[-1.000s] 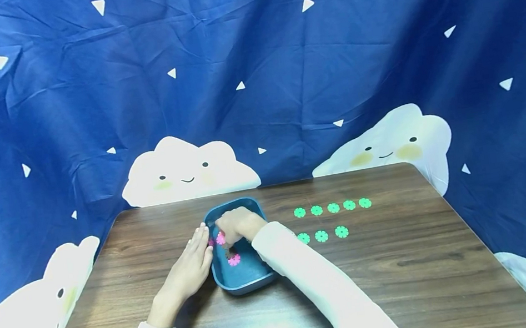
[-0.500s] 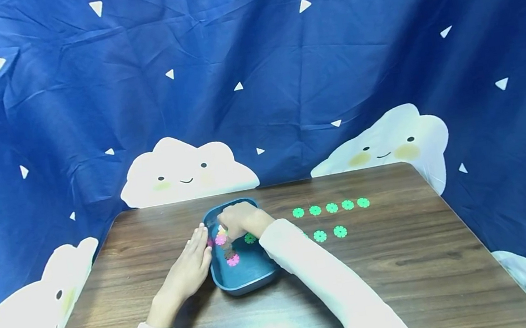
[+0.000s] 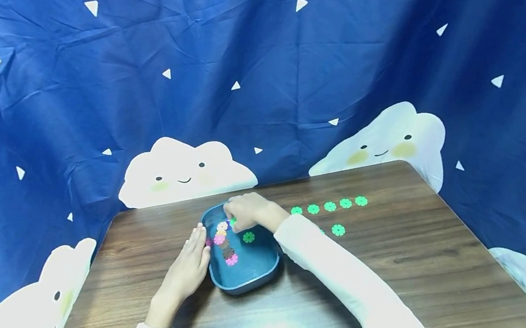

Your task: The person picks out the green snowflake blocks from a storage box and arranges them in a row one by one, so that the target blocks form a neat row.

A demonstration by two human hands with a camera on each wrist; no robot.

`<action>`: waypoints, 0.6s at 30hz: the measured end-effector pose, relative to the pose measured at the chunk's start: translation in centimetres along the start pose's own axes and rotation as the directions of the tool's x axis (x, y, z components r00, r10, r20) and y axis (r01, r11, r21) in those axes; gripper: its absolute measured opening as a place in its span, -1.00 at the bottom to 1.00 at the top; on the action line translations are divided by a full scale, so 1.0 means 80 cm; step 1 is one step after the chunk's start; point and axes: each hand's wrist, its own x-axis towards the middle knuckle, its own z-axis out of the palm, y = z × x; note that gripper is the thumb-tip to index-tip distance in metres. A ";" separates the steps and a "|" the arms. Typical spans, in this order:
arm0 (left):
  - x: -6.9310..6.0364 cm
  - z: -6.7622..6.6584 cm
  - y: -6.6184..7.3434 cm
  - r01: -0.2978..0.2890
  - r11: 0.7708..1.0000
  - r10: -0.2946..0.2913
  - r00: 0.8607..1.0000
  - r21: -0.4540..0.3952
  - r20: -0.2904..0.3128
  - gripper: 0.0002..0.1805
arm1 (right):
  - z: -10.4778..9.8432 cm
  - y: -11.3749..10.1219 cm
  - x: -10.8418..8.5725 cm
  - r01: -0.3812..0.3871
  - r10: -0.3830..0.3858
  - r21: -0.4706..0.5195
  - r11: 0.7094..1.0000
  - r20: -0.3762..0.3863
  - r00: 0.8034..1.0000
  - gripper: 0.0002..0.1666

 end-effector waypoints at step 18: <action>-0.001 -0.001 -0.001 -0.028 0.999 0.028 0.999 0.034 -0.022 -0.35 | -0.025 0.051 -0.072 -0.038 0.037 -0.003 0.999 -0.129 0.991 -0.66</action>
